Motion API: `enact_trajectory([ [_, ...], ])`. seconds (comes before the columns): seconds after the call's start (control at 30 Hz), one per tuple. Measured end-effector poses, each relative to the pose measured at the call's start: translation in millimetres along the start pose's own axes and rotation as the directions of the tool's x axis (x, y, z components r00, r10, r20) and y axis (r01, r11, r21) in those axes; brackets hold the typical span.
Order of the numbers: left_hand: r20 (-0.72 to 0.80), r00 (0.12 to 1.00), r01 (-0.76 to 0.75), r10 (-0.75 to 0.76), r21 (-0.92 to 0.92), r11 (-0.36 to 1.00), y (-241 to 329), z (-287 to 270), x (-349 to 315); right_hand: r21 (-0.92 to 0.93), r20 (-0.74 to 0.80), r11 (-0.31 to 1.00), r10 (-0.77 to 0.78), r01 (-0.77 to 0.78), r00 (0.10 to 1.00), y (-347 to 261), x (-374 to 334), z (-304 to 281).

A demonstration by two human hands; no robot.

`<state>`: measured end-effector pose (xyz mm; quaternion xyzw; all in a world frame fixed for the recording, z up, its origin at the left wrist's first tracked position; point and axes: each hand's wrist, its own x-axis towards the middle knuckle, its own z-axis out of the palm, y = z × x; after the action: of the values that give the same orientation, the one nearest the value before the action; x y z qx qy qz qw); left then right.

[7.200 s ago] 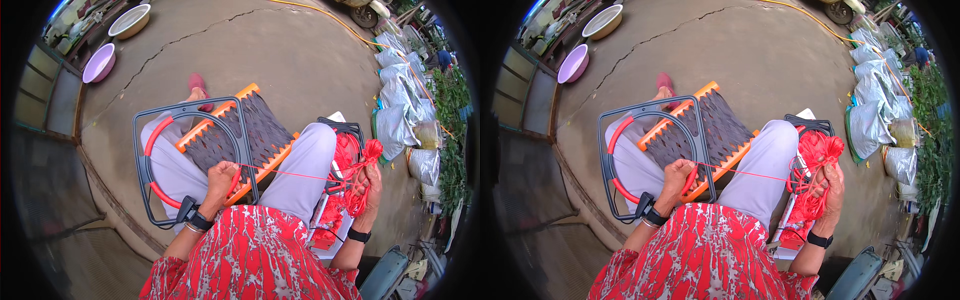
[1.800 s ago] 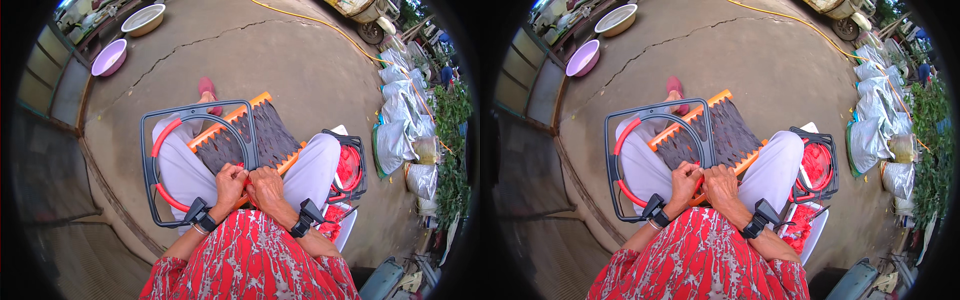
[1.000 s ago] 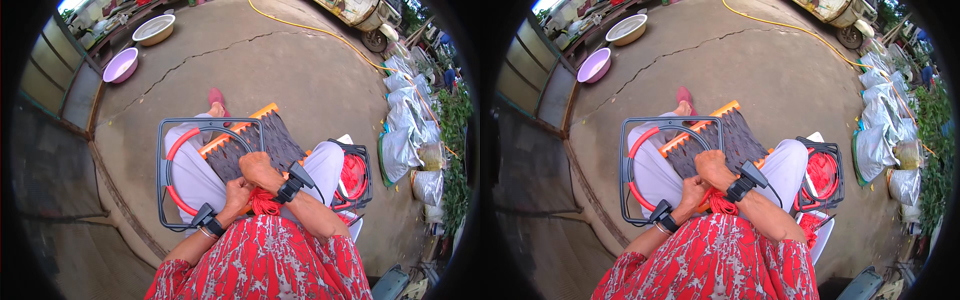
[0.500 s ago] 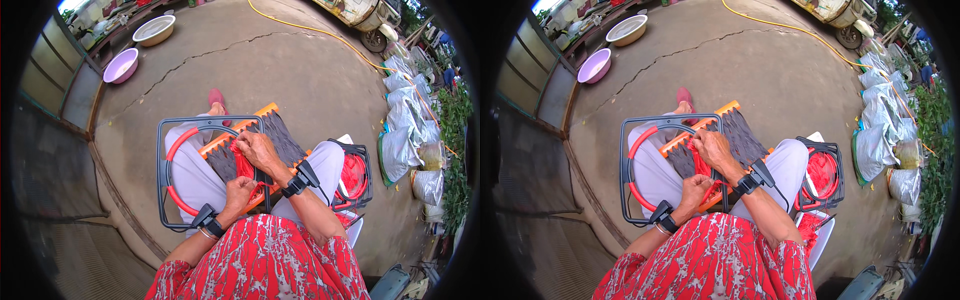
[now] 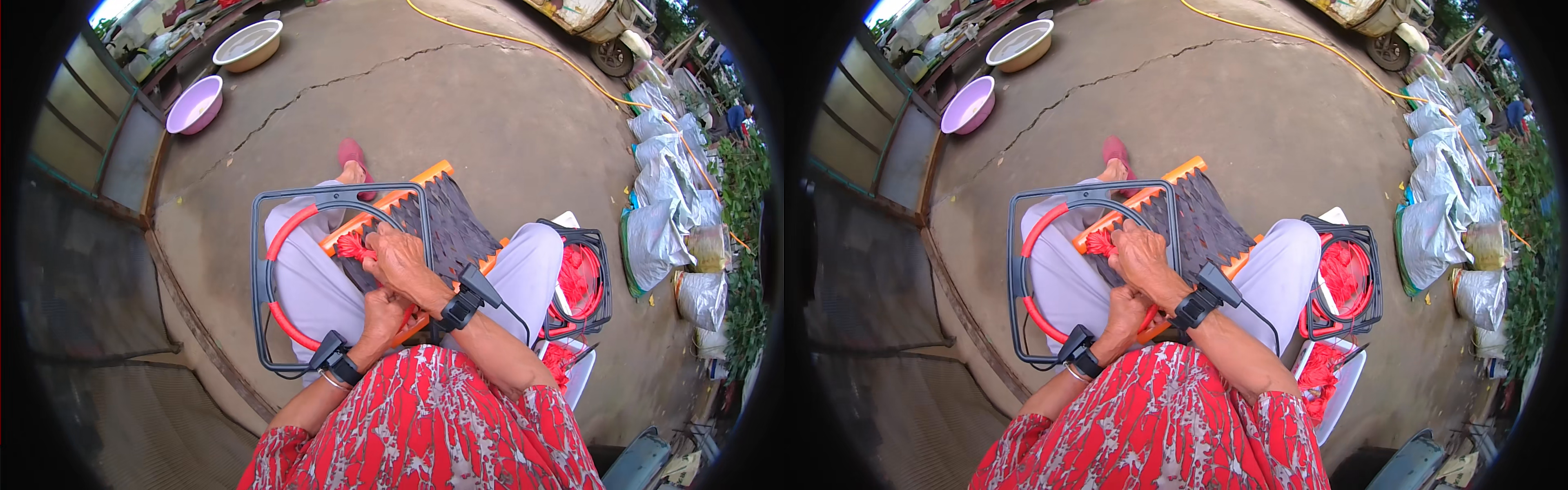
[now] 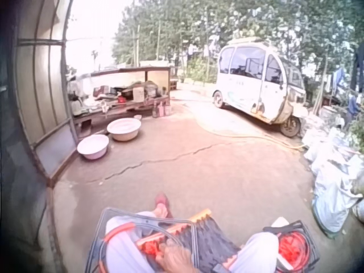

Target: Threading and securing red string onto a black plastic frame with internal spikes.

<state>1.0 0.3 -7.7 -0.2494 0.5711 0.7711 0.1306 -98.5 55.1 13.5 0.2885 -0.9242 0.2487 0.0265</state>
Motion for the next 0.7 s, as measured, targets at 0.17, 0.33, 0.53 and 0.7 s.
enact_trajectory([
  [0.17, 0.017, 1.0, 0.009, -0.009, 0.018, 1.0, 1.1, 2.5, 2.2, 0.726, -0.087, 0.685, 0.003, 0.061, 0.996, 3.9, 18.4, -25.9],
  [0.33, -0.002, 0.998, 0.069, -0.069, -0.015, 0.997, -9.8, -6.8, 5.0, 0.931, 0.262, -0.317, 0.235, -0.18, 0.936, 4.5, -7.0, -122.3],
  [0.53, -0.016, 0.992, 0.12, -0.123, -0.104, 0.987, 1.1, -11.0, 10.6, 0.938, 0.201, -0.341, 0.404, -0.057, 0.893, 61.0, -93.5, -189.8],
  [0.7, 0.025, 0.991, 0.134, -0.131, -0.135, 0.982, 11.9, -9.5, 7.0, 0.987, 0.156, -0.064, 0.605, -0.148, 0.781, 79.2, -173.4, -206.6],
])
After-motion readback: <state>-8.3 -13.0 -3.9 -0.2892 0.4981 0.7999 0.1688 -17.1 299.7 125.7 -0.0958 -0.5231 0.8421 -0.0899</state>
